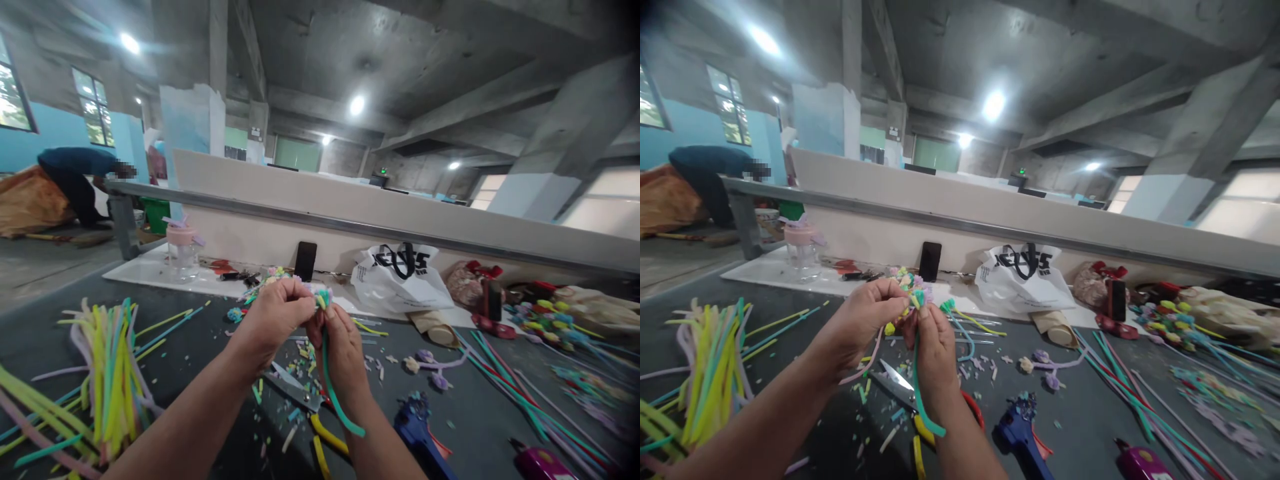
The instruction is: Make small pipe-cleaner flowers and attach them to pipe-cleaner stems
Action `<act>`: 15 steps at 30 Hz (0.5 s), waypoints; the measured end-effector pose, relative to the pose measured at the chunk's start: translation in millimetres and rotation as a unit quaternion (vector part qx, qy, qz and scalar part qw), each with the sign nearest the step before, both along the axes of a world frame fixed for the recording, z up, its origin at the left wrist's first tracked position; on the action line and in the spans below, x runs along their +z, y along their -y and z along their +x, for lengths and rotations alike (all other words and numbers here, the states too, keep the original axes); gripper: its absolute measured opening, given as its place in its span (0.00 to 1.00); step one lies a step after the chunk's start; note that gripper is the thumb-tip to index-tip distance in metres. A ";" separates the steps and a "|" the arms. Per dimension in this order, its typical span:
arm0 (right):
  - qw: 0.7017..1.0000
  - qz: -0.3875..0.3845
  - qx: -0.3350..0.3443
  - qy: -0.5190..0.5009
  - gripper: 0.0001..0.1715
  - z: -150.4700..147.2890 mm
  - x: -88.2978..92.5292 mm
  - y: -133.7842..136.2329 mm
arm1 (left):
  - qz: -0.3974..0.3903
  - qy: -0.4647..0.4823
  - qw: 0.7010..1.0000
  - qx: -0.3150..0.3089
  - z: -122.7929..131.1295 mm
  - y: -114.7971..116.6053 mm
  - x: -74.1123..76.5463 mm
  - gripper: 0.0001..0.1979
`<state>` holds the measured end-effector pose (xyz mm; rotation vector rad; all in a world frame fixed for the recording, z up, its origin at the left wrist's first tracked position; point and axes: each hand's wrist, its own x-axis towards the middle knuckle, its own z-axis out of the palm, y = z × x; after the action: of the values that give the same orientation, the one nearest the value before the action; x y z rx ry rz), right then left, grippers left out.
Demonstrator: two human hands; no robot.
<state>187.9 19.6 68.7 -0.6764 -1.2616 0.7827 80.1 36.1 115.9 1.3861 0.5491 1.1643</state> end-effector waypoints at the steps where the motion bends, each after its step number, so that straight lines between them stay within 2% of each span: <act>1: 1.000 -0.002 0.008 -0.001 0.20 0.1 0.0 -0.1 | 0.001 -0.004 1.000 0.003 -0.5 -0.3 0.4 0.06; 3: 1.000 0.000 0.011 0.009 0.20 0.1 0.2 0.3 | 0.009 -0.013 1.000 0.012 -1.7 -0.1 1.9 0.06; 9: 0.994 0.015 -0.064 0.088 0.21 0.2 2.9 5.2 | 0.021 -0.040 0.999 0.029 -1.9 4.3 6.5 0.04; 12: 0.987 0.026 -0.079 0.134 0.20 2.9 2.1 5.5 | 0.008 -0.028 0.999 0.030 1.3 5.3 3.4 0.04; 15: 0.974 0.053 -0.126 0.182 0.19 5.5 -1.7 4.0 | 0.014 -0.015 0.999 0.042 5.0 4.5 -2.5 0.04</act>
<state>193.4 15.6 67.0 -0.9000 -1.5005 0.3888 85.1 31.6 113.4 1.4184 0.6192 1.2244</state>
